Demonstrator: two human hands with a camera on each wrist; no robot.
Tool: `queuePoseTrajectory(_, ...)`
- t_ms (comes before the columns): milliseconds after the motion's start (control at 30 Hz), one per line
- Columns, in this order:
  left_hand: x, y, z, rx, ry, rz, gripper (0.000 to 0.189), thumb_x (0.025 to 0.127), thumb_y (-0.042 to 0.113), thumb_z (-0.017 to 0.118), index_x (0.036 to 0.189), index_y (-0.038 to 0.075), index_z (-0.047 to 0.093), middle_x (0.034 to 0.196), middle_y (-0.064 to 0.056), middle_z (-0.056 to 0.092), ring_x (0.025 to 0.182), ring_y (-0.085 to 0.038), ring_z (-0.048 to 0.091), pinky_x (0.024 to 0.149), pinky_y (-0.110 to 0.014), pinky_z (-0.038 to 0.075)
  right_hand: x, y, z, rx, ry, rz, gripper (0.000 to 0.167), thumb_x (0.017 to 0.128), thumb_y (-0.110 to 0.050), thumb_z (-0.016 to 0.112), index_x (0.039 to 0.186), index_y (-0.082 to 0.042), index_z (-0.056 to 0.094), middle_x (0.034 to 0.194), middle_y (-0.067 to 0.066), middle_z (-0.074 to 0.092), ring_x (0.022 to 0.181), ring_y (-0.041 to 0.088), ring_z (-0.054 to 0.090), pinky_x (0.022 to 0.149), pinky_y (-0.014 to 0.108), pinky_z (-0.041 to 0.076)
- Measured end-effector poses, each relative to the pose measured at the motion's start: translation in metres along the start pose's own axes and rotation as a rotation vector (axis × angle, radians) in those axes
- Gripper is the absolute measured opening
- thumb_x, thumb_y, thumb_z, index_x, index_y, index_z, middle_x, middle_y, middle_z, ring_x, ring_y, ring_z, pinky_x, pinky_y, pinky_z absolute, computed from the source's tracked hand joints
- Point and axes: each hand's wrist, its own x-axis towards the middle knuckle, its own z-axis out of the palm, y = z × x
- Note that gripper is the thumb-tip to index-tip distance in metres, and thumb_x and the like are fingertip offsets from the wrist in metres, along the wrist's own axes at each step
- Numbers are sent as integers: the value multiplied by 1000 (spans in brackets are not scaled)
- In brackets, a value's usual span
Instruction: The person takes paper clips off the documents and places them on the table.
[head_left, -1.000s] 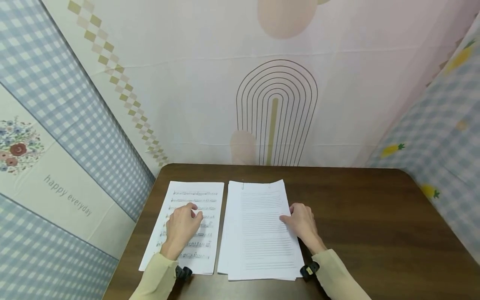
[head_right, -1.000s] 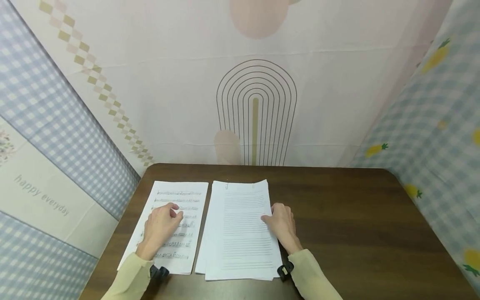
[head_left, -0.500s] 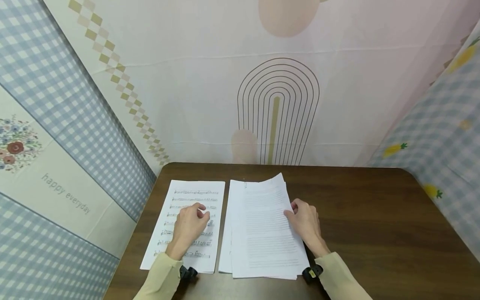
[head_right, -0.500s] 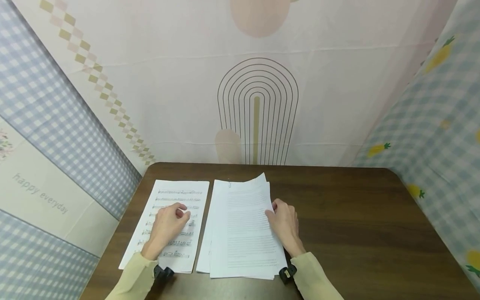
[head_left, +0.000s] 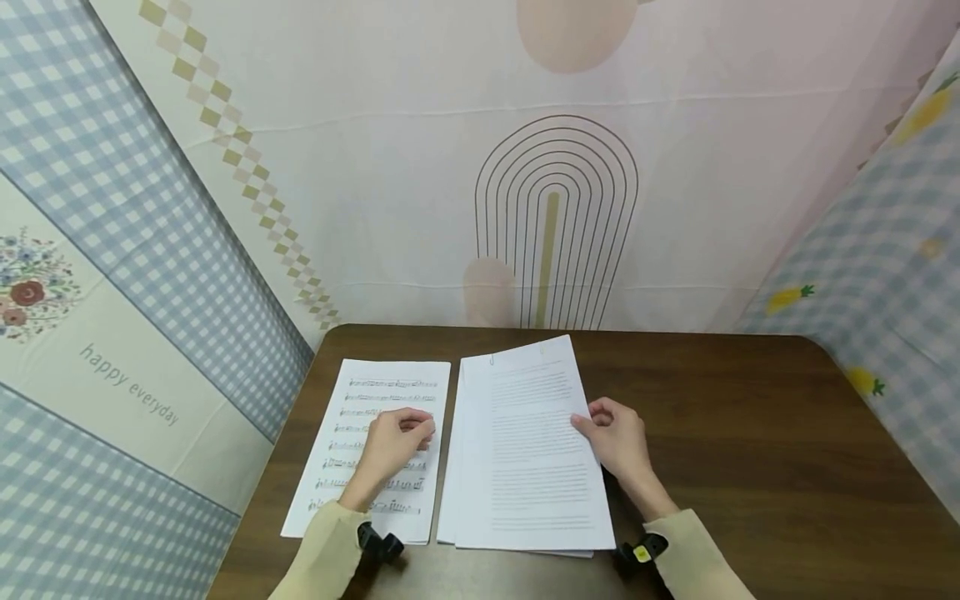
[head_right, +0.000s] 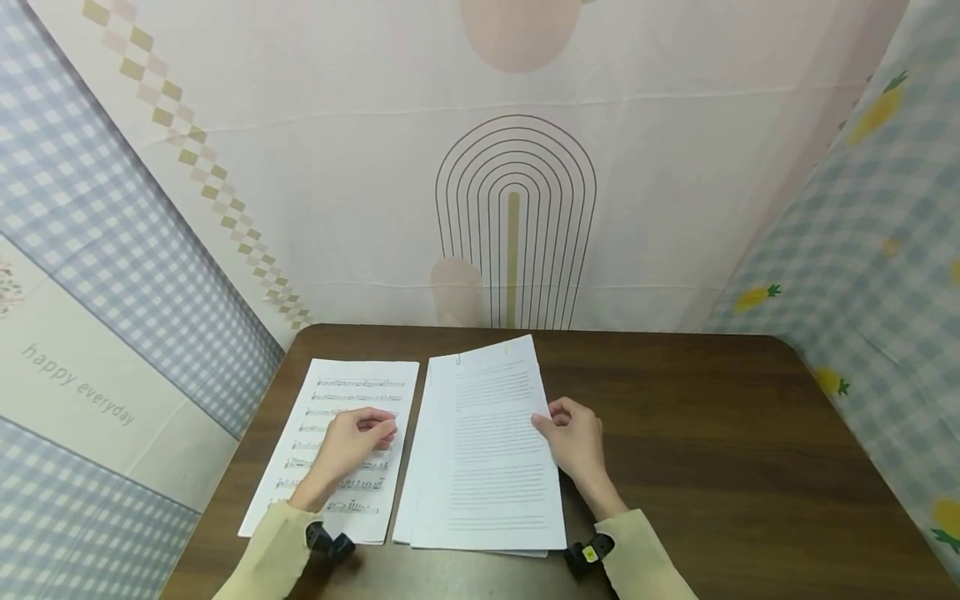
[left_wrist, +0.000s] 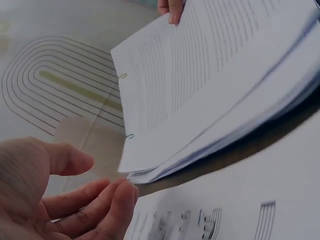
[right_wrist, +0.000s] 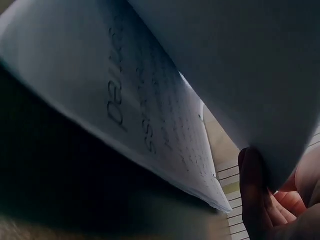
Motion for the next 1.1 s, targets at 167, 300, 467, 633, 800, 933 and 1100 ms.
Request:
queuePoseTrajectory(167,1,-5,2,-138,-4,-87,26,104,17,71,121,-2,78,104,-15,83,88,-17,81,85,-31,67,-6,-1,0,110,-46,50,20,98,-12,80,107,3,70,79,7,77,64,13,64,57,25,50)
queuePoseTrajectory(300,-2,-10,5,-230,-11,-114,32,106,17,68,128,-5,74,113,-20,82,96,-23,83,91,-32,67,-14,-1,1,193,-92,81,19,99,-10,79,108,4,69,79,5,77,65,14,67,58,25,53)
queuePoseTrajectory(467,-4,-9,12,-396,-77,-140,37,107,17,68,132,-10,69,117,-25,80,96,-21,81,90,-32,67,-20,-4,-3,253,-104,97,20,100,-9,79,111,5,69,81,6,78,66,16,69,58,26,55)
queuePoseTrajectory(633,-9,-7,20,-520,-201,-211,44,109,20,65,139,-12,64,119,-17,78,97,-13,76,87,-27,65,-28,-6,-6,284,-132,114,25,99,-12,80,114,4,68,82,5,77,68,17,70,59,27,56)
queuePoseTrajectory(800,-15,-5,25,-532,-275,-243,55,110,23,65,150,-13,52,134,-21,73,104,-12,76,85,-25,63,-36,-8,-5,327,-150,141,25,98,-11,81,114,3,68,81,3,77,67,17,71,59,27,57)
queuePoseTrajectory(933,-19,-5,26,-545,-294,-236,58,109,22,66,153,-11,50,138,-22,71,107,-14,77,87,-26,64,-41,-9,-4,337,-154,146,24,98,-10,80,114,3,68,80,3,76,67,17,71,59,27,58)
queuePoseTrajectory(1100,-23,-5,26,-564,-309,-216,48,106,13,68,146,-11,57,123,-15,79,101,-17,80,83,-28,66,-46,-10,-3,333,-151,147,25,97,-9,80,115,3,68,81,4,77,68,18,72,59,27,58)
